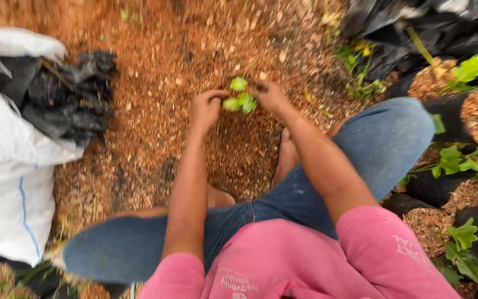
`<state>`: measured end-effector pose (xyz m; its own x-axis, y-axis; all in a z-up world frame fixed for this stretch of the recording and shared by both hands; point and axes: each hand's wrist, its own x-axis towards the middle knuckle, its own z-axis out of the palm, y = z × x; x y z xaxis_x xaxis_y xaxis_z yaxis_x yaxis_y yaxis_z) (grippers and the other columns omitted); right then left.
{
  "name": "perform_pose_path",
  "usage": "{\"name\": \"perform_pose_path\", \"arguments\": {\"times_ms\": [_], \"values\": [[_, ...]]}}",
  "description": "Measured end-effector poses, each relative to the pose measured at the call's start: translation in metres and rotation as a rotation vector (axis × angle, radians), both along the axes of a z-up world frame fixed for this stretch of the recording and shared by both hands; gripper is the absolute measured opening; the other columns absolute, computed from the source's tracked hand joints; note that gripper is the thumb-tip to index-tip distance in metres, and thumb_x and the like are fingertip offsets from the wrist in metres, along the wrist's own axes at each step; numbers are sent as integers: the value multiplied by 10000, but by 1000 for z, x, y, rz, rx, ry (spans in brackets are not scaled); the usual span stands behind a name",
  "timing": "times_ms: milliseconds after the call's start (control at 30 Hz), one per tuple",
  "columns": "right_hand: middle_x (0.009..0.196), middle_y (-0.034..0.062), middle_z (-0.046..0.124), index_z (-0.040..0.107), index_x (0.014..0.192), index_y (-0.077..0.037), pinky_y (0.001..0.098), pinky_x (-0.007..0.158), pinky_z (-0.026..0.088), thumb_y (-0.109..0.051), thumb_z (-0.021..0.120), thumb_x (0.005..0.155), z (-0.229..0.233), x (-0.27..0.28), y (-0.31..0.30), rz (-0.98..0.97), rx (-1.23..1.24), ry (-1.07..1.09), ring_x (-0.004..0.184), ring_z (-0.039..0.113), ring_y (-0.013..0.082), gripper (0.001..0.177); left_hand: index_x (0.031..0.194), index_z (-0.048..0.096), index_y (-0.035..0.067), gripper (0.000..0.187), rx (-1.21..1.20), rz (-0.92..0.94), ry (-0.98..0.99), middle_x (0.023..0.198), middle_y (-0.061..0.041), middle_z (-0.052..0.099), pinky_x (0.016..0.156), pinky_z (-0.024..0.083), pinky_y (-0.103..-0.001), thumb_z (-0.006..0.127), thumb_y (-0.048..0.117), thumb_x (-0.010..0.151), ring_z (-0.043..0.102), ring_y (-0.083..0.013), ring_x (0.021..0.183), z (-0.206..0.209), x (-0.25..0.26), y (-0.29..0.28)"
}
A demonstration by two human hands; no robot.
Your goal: Transplanting young seedlings into black plastic nursery bags and filling them with soil by hand.
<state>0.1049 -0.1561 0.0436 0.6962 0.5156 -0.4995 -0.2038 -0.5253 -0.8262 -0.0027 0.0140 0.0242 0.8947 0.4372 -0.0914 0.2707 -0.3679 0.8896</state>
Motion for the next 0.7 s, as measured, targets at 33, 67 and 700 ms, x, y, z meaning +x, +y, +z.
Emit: {"name": "perform_pose_path", "arguments": {"times_ms": [33,67,700], "values": [[1172,218,588,493,1302,10,392,846,544,-144,551,975,4,0,-1,-19,10,-32,1036,621,284,366,948,757,145,343,10,-19,-32,958,-82,717,921,474,-412,496,-49,838,658,-298,965,-4,4,0],[1224,207,575,494,1330,-33,430,918,506,-154,577,960,9,0,-2,-2,-16,-28,1110,587,315,398,940,733,111,291,-75,149,-63,928,-92,692,906,470,-400,498,-45,866,639,-256,917,-7,8,1],[1332,270,487,437,1378,-45,511,700,584,-407,735,888,1,17,48,-10,390,148,878,670,424,679,1485,302,91,539,-390,174,19,1517,-256,270,1189,149,-492,326,348,1013,212,-410,1417,85,-43,34]]}}
